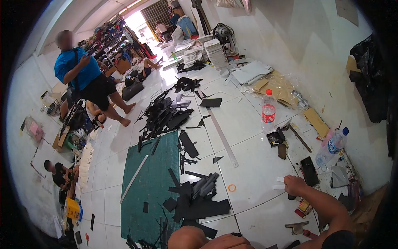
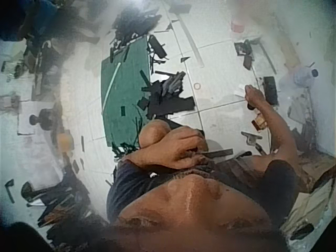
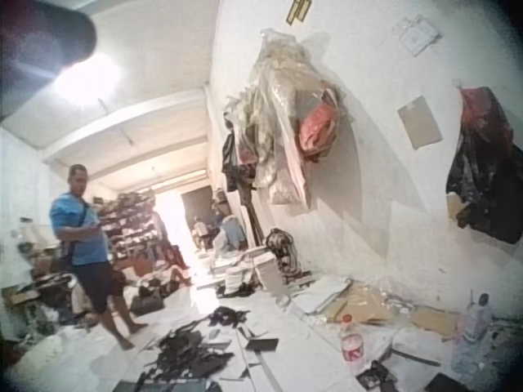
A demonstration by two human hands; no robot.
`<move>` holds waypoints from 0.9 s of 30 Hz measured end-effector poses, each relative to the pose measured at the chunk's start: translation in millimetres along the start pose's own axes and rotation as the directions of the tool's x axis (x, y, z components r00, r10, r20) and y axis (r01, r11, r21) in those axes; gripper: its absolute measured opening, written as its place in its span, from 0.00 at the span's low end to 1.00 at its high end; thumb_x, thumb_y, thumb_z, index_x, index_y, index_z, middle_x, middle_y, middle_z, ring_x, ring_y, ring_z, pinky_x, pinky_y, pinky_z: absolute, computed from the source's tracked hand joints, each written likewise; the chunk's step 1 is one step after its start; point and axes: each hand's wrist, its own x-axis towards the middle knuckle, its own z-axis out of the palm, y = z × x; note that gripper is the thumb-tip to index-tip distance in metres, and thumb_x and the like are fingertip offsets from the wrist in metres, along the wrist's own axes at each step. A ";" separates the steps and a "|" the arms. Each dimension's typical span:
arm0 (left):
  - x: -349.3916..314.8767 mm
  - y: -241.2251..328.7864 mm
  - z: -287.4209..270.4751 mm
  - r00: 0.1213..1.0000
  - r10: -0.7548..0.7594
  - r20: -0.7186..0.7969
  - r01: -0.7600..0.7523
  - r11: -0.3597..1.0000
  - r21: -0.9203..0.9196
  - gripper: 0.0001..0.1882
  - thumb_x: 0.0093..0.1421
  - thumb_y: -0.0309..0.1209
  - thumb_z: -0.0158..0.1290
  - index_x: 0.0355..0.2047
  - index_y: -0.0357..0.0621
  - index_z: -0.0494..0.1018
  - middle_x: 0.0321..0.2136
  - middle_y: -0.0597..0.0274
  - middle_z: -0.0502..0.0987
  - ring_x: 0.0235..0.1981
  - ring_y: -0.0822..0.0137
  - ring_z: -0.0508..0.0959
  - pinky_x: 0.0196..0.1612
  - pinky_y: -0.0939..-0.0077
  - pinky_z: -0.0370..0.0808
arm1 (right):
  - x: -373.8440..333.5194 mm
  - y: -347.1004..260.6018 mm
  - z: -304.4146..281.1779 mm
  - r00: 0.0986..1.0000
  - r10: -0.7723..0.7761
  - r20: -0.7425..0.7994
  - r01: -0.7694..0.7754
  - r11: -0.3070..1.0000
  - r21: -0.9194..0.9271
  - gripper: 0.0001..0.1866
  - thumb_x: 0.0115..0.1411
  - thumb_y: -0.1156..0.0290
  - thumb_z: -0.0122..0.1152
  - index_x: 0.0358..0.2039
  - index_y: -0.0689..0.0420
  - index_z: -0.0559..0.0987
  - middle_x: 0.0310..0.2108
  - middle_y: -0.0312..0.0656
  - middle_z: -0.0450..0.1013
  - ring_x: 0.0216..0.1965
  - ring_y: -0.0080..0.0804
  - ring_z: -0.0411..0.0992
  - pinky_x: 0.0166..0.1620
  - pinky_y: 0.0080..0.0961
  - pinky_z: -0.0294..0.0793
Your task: The person is assembling or organizing black textile/leather components, likely for bags or accessories, using various materials on the floor.
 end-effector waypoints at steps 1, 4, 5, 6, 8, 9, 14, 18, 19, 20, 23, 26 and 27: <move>0.3 -0.2 0.4 1.000 0.010 -0.007 -0.010 1.000 -0.010 0.10 0.57 0.33 0.55 0.36 0.42 0.71 0.29 0.58 0.71 0.30 0.58 0.73 0.34 0.67 0.68 | -0.2 -1.2 -1.4 1.000 0.000 -0.001 0.000 1.000 0.000 0.11 0.54 0.67 0.56 0.36 0.58 0.70 0.34 0.48 0.71 0.35 0.50 0.74 0.40 0.47 0.74; 0.6 0.3 -0.2 1.000 0.019 -0.013 -0.019 1.000 -0.007 0.10 0.57 0.33 0.55 0.36 0.42 0.71 0.29 0.58 0.71 0.31 0.58 0.73 0.34 0.68 0.68 | 0.0 -6.0 -8.3 0.999 0.027 0.023 -0.027 1.000 -0.002 0.13 0.52 0.67 0.58 0.36 0.58 0.69 0.35 0.49 0.71 0.36 0.51 0.74 0.40 0.48 0.74; 0.9 0.6 -0.5 1.000 0.019 -0.011 -0.019 1.000 0.006 0.10 0.57 0.33 0.55 0.36 0.42 0.70 0.29 0.58 0.71 0.31 0.58 0.73 0.34 0.68 0.68 | 0.0 -7.4 -10.4 0.999 0.024 0.025 -0.024 1.000 0.003 0.14 0.52 0.67 0.58 0.36 0.58 0.68 0.34 0.49 0.70 0.36 0.52 0.74 0.40 0.49 0.74; 1.3 0.8 -0.9 1.000 0.020 -0.011 -0.019 1.000 0.005 0.10 0.57 0.33 0.55 0.36 0.42 0.70 0.29 0.58 0.71 0.31 0.58 0.73 0.34 0.68 0.68 | -0.6 -7.9 -11.5 0.999 0.024 0.027 -0.024 1.000 0.007 0.15 0.51 0.68 0.58 0.36 0.58 0.67 0.34 0.50 0.70 0.35 0.53 0.74 0.40 0.49 0.73; 2.1 1.1 -1.8 1.000 0.018 -0.005 -0.018 1.000 -0.009 0.10 0.56 0.32 0.55 0.36 0.42 0.70 0.30 0.58 0.71 0.31 0.58 0.73 0.34 0.68 0.69 | 0.3 -5.0 -8.4 1.000 0.021 0.013 -0.021 1.000 0.010 0.15 0.50 0.69 0.58 0.36 0.58 0.67 0.34 0.50 0.70 0.35 0.53 0.74 0.39 0.50 0.73; 1.8 0.6 -0.8 1.000 0.017 -0.005 -0.017 1.000 -0.009 0.10 0.56 0.32 0.55 0.36 0.42 0.70 0.30 0.58 0.71 0.31 0.58 0.73 0.34 0.68 0.69 | 0.7 -4.1 -7.0 1.000 0.015 0.000 -0.015 1.000 0.014 0.15 0.49 0.69 0.58 0.35 0.58 0.66 0.34 0.50 0.69 0.35 0.53 0.74 0.39 0.50 0.73; 3.8 3.3 -1.4 1.000 0.020 -0.023 -0.020 1.000 -0.010 0.09 0.56 0.31 0.55 0.36 0.42 0.70 0.29 0.58 0.71 0.30 0.57 0.73 0.33 0.67 0.69 | 0.4 -5.7 -7.9 1.000 -0.020 -0.023 0.020 1.000 0.003 0.15 0.48 0.72 0.59 0.35 0.58 0.66 0.34 0.50 0.68 0.34 0.53 0.74 0.37 0.49 0.74; 2.7 2.0 -0.7 1.000 0.013 -0.018 -0.013 1.000 -0.022 0.09 0.56 0.31 0.55 0.36 0.42 0.70 0.29 0.58 0.71 0.30 0.57 0.73 0.33 0.67 0.69 | 0.6 2.0 -0.5 0.995 -0.072 -0.075 0.070 0.997 -0.018 0.15 0.48 0.74 0.59 0.36 0.57 0.66 0.35 0.49 0.67 0.34 0.51 0.73 0.37 0.47 0.75; 2.6 2.1 -0.9 1.000 0.007 -0.009 -0.007 1.000 -0.020 0.10 0.56 0.31 0.55 0.36 0.42 0.70 0.29 0.58 0.71 0.30 0.57 0.73 0.34 0.67 0.69 | 0.5 2.2 -0.2 0.995 -0.071 -0.074 0.070 0.997 -0.017 0.15 0.48 0.74 0.59 0.36 0.57 0.66 0.35 0.49 0.67 0.34 0.51 0.73 0.37 0.47 0.75; 2.5 2.2 -0.9 1.000 0.001 0.001 -0.001 1.000 -0.019 0.10 0.56 0.32 0.55 0.36 0.43 0.70 0.29 0.58 0.71 0.31 0.57 0.73 0.34 0.67 0.69 | 0.2 1.7 -1.1 0.995 -0.077 -0.070 0.076 0.997 -0.021 0.15 0.48 0.74 0.59 0.36 0.57 0.67 0.35 0.48 0.67 0.34 0.51 0.73 0.37 0.46 0.75; 1.7 2.3 -0.3 1.000 0.001 -0.009 0.000 1.000 0.010 0.10 0.56 0.32 0.55 0.36 0.43 0.70 0.29 0.58 0.71 0.31 0.57 0.73 0.35 0.67 0.69 | -0.1 -0.6 -3.5 0.993 -0.095 -0.076 0.093 0.995 -0.029 0.14 0.48 0.74 0.60 0.36 0.57 0.68 0.36 0.47 0.67 0.34 0.49 0.74 0.37 0.45 0.75; 1.2 1.5 -0.4 1.000 0.003 -0.007 -0.003 1.000 0.001 0.10 0.56 0.32 0.55 0.36 0.43 0.70 0.30 0.58 0.71 0.31 0.57 0.74 0.35 0.67 0.69 | 0.1 -1.5 -4.1 0.991 -0.105 -0.080 0.101 0.994 -0.044 0.13 0.48 0.73 0.60 0.35 0.56 0.69 0.35 0.46 0.67 0.35 0.47 0.74 0.37 0.44 0.76; 1.2 1.5 -0.4 1.000 0.002 -0.008 -0.002 1.000 0.001 0.10 0.56 0.32 0.55 0.36 0.43 0.70 0.30 0.58 0.71 0.31 0.57 0.74 0.35 0.67 0.69 | 0.8 -2.1 -4.6 0.992 -0.105 -0.074 0.101 0.993 -0.055 0.13 0.48 0.73 0.60 0.34 0.56 0.69 0.35 0.45 0.67 0.35 0.47 0.74 0.37 0.44 0.76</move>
